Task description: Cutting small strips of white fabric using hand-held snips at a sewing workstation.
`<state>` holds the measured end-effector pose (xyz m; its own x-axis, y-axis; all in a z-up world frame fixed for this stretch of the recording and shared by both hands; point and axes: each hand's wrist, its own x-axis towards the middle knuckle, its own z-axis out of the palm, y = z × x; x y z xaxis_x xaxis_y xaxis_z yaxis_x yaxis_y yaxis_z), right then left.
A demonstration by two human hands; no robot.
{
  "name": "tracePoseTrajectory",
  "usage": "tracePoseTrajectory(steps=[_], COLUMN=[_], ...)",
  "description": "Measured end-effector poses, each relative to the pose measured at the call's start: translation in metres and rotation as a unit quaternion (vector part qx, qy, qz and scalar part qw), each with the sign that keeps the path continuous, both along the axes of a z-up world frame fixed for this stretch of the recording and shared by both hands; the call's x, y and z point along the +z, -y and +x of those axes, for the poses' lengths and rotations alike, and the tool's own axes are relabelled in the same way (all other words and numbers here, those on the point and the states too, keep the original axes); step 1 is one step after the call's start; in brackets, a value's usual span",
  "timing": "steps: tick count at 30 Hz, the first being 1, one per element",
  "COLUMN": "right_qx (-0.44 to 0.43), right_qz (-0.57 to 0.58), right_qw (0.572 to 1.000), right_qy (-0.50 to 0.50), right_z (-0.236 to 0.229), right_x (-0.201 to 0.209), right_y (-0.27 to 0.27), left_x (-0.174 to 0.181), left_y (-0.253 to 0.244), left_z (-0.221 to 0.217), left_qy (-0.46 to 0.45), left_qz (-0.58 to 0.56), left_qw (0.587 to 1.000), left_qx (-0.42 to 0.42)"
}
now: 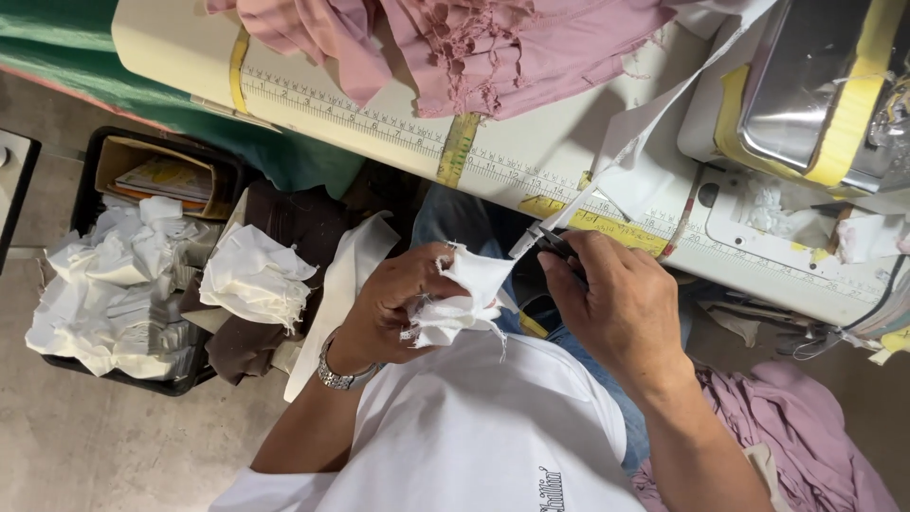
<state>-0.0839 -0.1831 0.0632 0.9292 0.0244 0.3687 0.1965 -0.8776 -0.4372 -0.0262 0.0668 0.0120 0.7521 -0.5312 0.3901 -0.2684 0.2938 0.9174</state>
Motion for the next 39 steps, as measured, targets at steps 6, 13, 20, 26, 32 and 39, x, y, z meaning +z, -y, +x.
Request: tracePoseTrajectory(steps=[6, 13, 20, 26, 32, 39], right_qx=[0.017, 0.003, -0.122, -0.128, -0.108, -0.043], right_qz=[0.029, 0.004, -0.054, -0.036, -0.04, 0.017], right_qw=[0.999, 0.998, 0.991, 0.991, 0.993, 0.999], right_qy=[0.037, 0.064, -0.022, 0.001, 0.007, 0.003], right_z=[0.0, -0.004, 0.001, 0.03, 0.04, 0.031], right_x=[0.005, -0.01, -0.024, -0.027, -0.047, -0.06], right_y=[0.002, 0.008, 0.071, 0.065, 0.078, 0.075], left_x=[-0.021, -0.016, -0.018, -0.015, -0.012, -0.028], left_y=[0.037, 0.108, 0.11, 0.108, 0.098, 0.064], left_z=[0.01, 0.039, 0.043, 0.039, 0.04, 0.037], left_qy=[-0.027, 0.004, 0.018, 0.04, 0.024, -0.012], left_qz=[0.051, 0.005, 0.006, 0.026, 0.031, 0.158], left_qw=[0.998, 0.999, 1.0, 0.999, 0.999, 0.987], left_qx=[-0.016, -0.042, 0.001, 0.004, 0.011, 0.014])
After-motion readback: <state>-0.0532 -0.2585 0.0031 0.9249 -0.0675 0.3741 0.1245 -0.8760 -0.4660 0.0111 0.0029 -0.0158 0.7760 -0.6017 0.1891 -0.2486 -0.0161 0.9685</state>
